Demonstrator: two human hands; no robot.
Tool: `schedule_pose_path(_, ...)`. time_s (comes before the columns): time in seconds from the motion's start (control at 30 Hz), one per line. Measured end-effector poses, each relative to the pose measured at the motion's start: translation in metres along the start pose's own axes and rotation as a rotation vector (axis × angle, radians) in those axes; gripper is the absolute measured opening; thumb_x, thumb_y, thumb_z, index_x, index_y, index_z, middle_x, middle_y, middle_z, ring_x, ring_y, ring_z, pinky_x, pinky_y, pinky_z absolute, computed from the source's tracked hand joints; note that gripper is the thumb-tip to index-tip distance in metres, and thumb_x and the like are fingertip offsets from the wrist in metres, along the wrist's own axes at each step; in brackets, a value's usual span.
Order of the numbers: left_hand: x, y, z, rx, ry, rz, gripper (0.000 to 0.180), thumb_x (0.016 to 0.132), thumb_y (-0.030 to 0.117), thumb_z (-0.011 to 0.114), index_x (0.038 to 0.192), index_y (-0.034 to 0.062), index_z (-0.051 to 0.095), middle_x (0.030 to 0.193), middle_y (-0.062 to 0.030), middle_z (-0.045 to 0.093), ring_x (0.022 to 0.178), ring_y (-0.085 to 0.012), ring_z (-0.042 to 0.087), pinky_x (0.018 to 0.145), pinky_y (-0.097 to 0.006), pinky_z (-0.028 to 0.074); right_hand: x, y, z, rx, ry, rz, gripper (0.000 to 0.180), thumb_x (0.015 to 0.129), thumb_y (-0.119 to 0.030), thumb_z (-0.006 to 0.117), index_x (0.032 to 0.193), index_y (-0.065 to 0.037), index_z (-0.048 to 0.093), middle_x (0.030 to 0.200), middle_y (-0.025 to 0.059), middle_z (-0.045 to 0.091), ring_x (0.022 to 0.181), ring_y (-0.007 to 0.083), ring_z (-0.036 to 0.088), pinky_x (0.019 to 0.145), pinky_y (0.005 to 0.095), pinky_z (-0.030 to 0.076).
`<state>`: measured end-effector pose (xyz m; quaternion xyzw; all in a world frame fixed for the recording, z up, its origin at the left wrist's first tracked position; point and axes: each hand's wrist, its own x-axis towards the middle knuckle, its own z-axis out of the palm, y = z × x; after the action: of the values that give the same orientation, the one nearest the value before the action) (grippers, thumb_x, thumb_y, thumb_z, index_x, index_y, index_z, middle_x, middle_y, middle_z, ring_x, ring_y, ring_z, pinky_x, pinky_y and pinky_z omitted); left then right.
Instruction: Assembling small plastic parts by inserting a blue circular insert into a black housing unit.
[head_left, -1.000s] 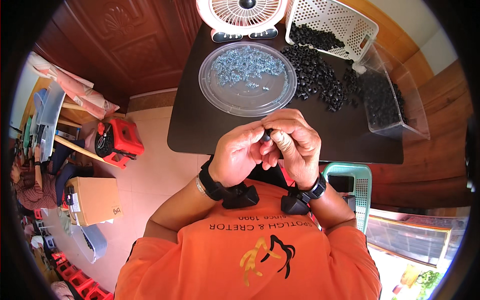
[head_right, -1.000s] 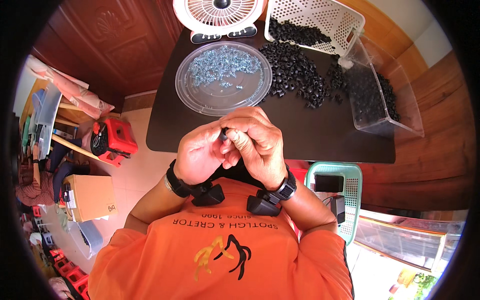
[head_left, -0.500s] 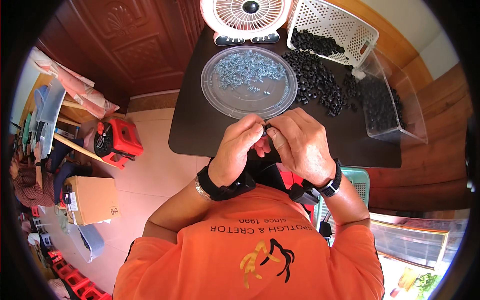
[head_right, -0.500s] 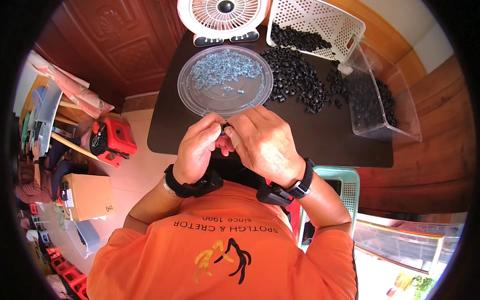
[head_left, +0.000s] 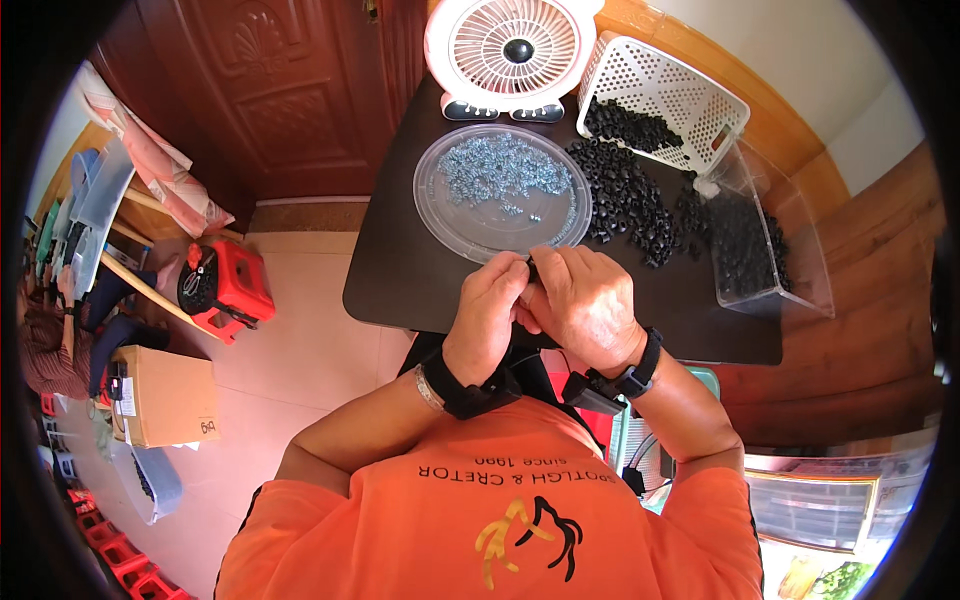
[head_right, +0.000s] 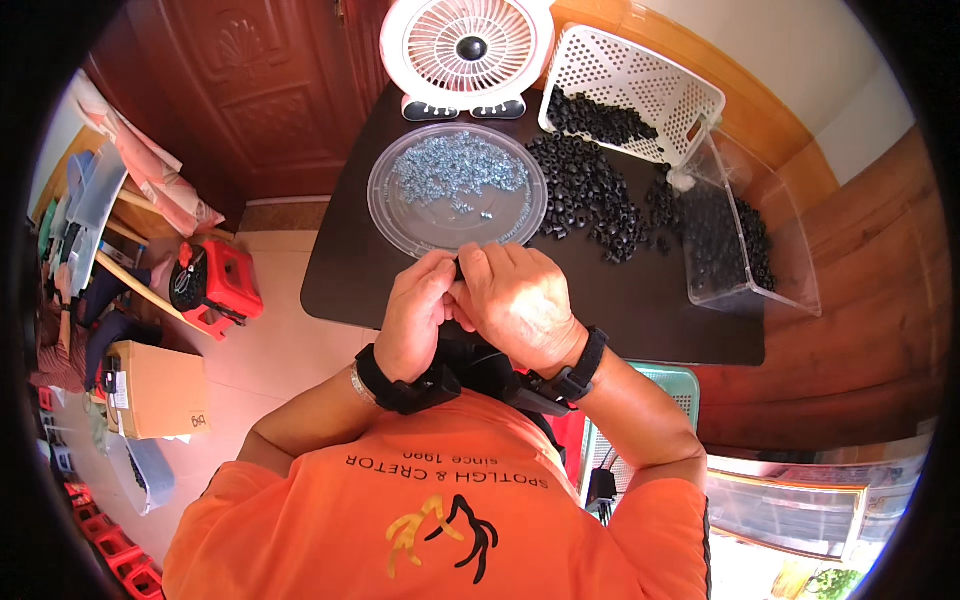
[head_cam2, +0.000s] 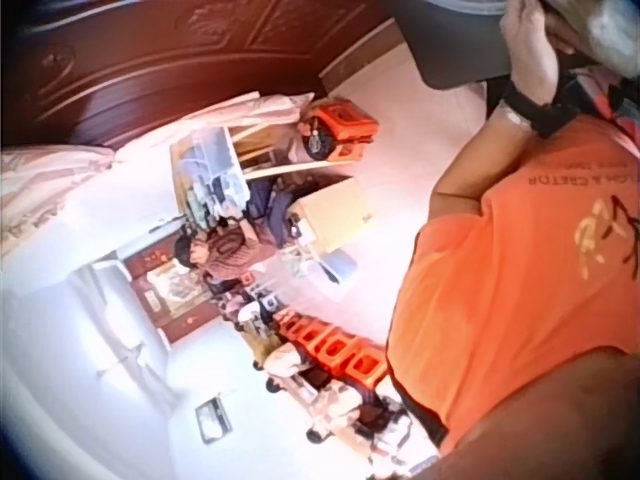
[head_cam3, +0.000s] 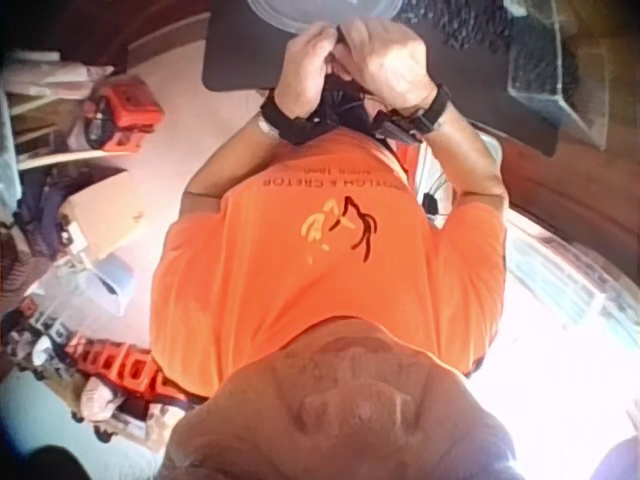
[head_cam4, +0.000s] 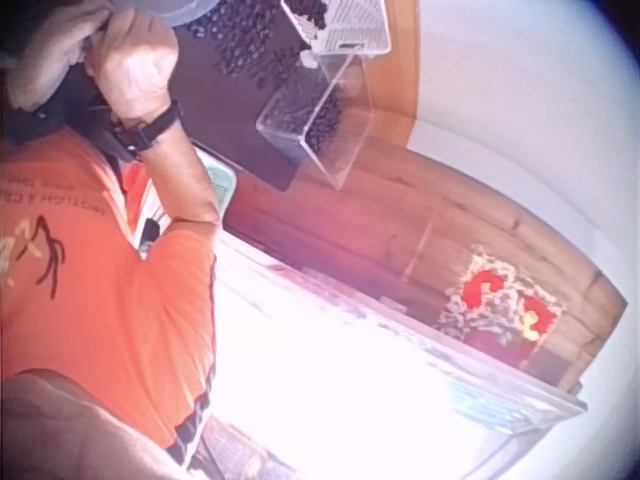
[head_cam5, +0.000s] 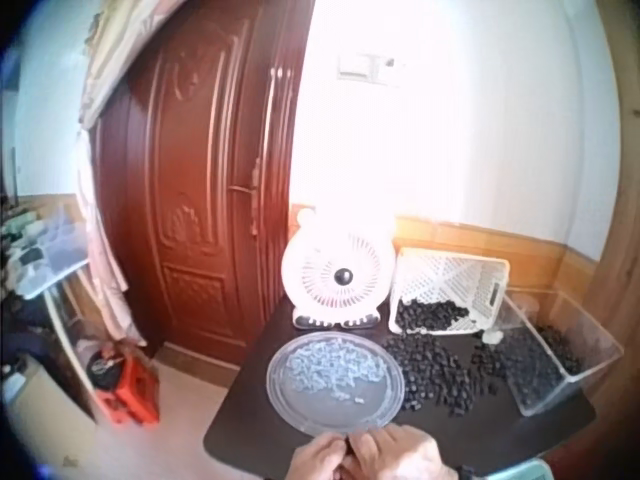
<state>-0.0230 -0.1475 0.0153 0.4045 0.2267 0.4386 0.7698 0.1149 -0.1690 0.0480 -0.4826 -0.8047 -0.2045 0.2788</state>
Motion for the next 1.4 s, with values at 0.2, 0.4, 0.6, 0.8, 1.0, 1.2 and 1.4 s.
schedule_pose_path(0.2,0.011,0.003,-0.004,0.072,-0.043,-0.028,0.028,0.097,0.025,0.038,0.089,0.0042,0.055,0.069,-0.0026,0.056,0.057,-0.0085,0.052,0.050,-0.021,0.040,0.015,0.010,-0.006,0.037,-0.092,-0.055,0.021,0.068,-0.015,0.068,0.079,-0.005,0.054,0.065,0.0067,0.051,0.057,0.0233,0.055,0.052,0.0341,0.045)
schedule_pose_path(0.4,0.012,0.013,-0.004,0.140,-0.085,0.072,0.030,0.097,0.025,0.039,0.083,0.0047,0.056,0.068,-0.0005,0.055,0.053,-0.0066,0.049,0.047,-0.019,0.037,0.027,0.011,-0.014,0.076,-0.117,-0.112,0.017,0.068,-0.013,0.067,0.077,-0.007,0.055,0.065,0.0069,0.051,0.057,0.0243,0.055,0.051,0.0346,0.045)
schedule_pose_path(0.6,0.007,0.024,-0.004,0.173,-0.068,0.069,0.033,0.097,0.029,0.040,0.097,0.0014,0.058,0.071,-0.0028,0.059,0.055,-0.0079,0.051,0.047,-0.020,0.038,0.030,0.003,-0.014,0.067,-0.036,-0.081,0.020,0.069,-0.015,0.071,0.082,-0.007,0.058,0.064,0.0061,0.051,0.057,0.0238,0.055,0.052,0.0347,0.045)
schedule_pose_path(0.8,0.004,0.034,-0.047,0.217,-0.003,0.100,0.035,0.097,0.033,0.040,0.106,0.0039,0.057,0.073,-0.0060,0.058,0.056,-0.0101,0.052,0.048,-0.021,0.038,0.032,0.049,-0.052,-0.104,0.123,0.182,0.025,0.075,-0.021,0.075,0.091,-0.005,0.064,0.070,0.0103,0.060,0.064,0.0276,0.059,0.057,0.0371,0.047)
schedule_pose_path(1.0,0.004,0.032,-0.081,0.073,0.102,0.013,0.030,0.094,0.031,0.043,0.101,0.0052,0.057,0.081,-0.0076,0.062,0.062,-0.0131,0.057,0.052,-0.023,0.043,0.007,0.176,-0.122,-0.770,0.188,0.506,0.027,0.084,-0.025,0.066,0.102,-0.005,0.066,0.091,0.0125,0.065,0.087,0.0301,0.062,0.075,0.0393,0.049)
schedule_pose_path(1.2,0.015,0.023,-0.079,0.021,0.090,-0.100,0.029,0.091,0.030,0.050,0.102,0.0038,0.057,0.092,-0.0119,0.064,0.076,-0.0208,0.065,0.062,-0.029,0.051,-0.014,0.163,-0.089,-0.292,0.104,0.555,0.018,0.084,-0.020,0.064,0.096,-0.006,0.067,0.091,0.0126,0.066,0.085,0.0301,0.063,0.076,0.0384,0.050)
schedule_pose_path(1.4,0.024,0.018,-0.077,0.004,0.083,-0.110,0.028,0.091,0.029,0.053,0.102,0.0037,0.058,0.096,-0.0143,0.065,0.080,-0.0224,0.065,0.066,-0.030,0.052,-0.028,0.110,-0.021,0.191,-0.291,0.615,0.019,0.078,-0.022,0.068,0.089,-0.006,0.067,0.085,0.0114,0.067,0.077,0.0290,0.065,0.068,0.0385,0.051)
